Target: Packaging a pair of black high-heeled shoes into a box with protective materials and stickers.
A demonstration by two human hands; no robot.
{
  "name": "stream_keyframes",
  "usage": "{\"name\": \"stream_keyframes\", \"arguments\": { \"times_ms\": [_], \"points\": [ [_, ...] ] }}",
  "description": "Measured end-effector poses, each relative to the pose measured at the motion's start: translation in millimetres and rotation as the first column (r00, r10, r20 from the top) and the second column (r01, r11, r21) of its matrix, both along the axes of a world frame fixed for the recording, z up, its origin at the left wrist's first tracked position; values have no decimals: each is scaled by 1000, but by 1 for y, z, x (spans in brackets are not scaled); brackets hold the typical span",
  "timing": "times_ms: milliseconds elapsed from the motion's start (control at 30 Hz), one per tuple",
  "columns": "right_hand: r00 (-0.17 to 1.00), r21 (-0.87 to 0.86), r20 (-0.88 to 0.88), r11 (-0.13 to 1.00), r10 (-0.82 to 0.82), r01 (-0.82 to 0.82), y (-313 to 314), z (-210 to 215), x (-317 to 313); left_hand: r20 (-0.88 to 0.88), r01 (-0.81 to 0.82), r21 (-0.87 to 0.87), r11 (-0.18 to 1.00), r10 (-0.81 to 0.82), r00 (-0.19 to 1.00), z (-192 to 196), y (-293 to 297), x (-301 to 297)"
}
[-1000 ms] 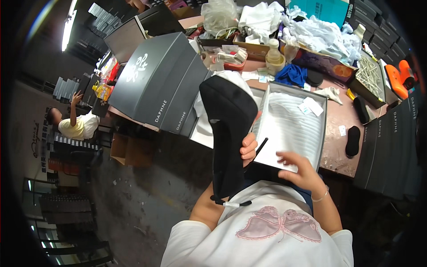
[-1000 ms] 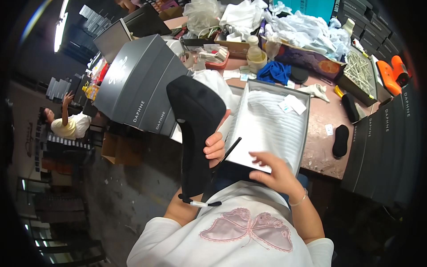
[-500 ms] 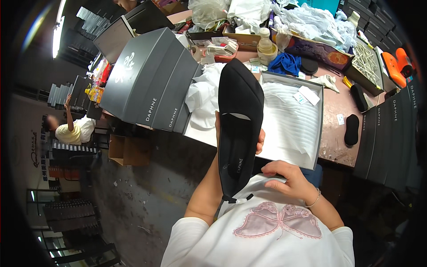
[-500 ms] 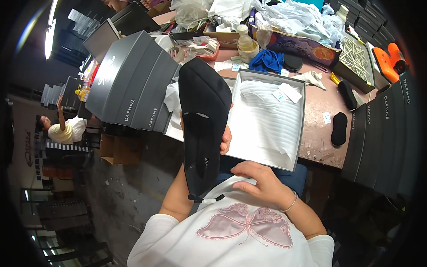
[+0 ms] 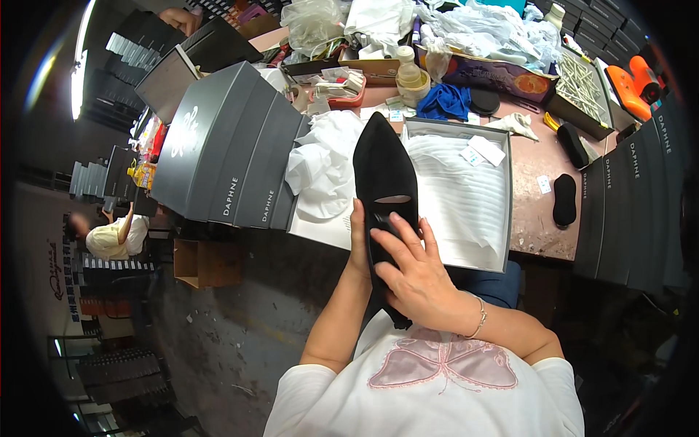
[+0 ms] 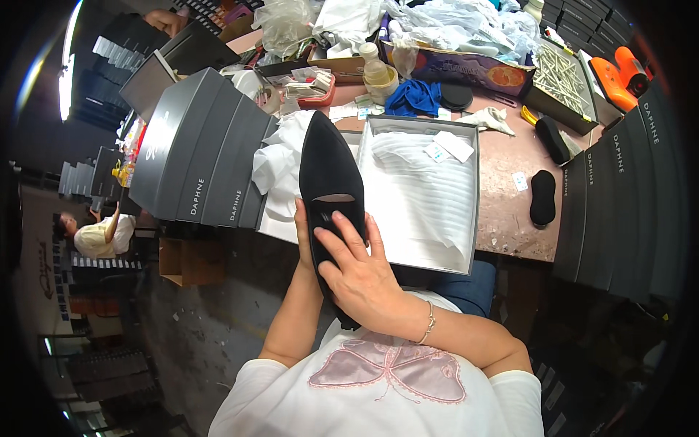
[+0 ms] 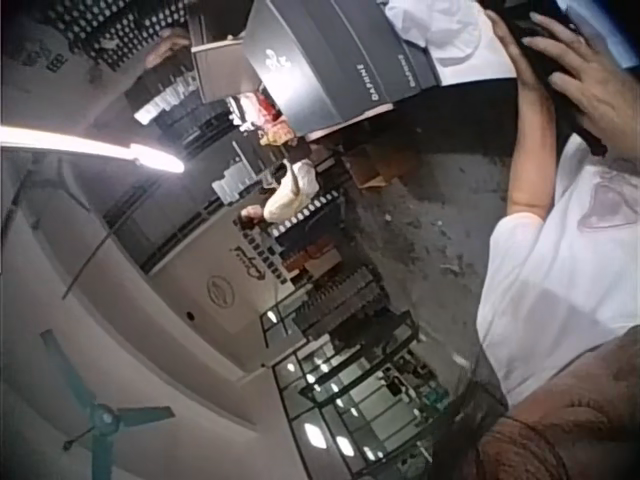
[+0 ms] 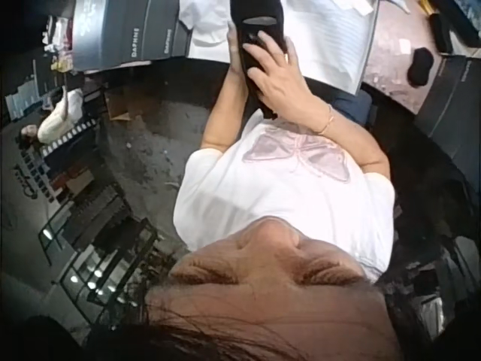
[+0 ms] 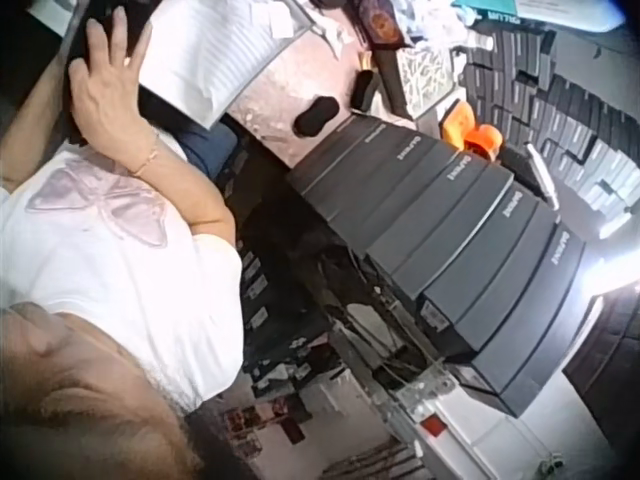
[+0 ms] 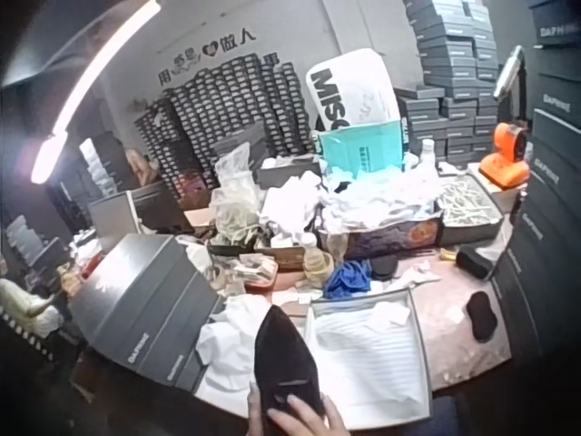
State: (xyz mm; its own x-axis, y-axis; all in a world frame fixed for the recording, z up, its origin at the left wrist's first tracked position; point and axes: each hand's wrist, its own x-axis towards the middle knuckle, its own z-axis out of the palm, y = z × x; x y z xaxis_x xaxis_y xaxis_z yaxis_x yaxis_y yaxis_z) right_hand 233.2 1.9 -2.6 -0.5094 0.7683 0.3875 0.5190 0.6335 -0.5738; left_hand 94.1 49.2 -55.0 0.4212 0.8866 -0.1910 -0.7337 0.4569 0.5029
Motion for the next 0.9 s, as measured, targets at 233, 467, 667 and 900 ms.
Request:
{"name": "stream_keyframes", "arguments": {
  "times_ms": [233,467,667,900],
  "points": [
    [991,-37,-118,997,56,-61,-1,-4,3,-66,-100,-113,989,93,993,13,-5,6],
    [851,-552,-510,806,-122,-215,-5,21,96,155,18,-71,997,-6,988,6,0,-6],
    [994,-665,-25,741,104,-94,-14,10,146,228,54,-4,999,-51,972,3,6,-4],
    [965,-549,-221,800,142,-243,-11,4,113,-56,43,190,981,-33,998,30,-2,-4]
  ]
}}
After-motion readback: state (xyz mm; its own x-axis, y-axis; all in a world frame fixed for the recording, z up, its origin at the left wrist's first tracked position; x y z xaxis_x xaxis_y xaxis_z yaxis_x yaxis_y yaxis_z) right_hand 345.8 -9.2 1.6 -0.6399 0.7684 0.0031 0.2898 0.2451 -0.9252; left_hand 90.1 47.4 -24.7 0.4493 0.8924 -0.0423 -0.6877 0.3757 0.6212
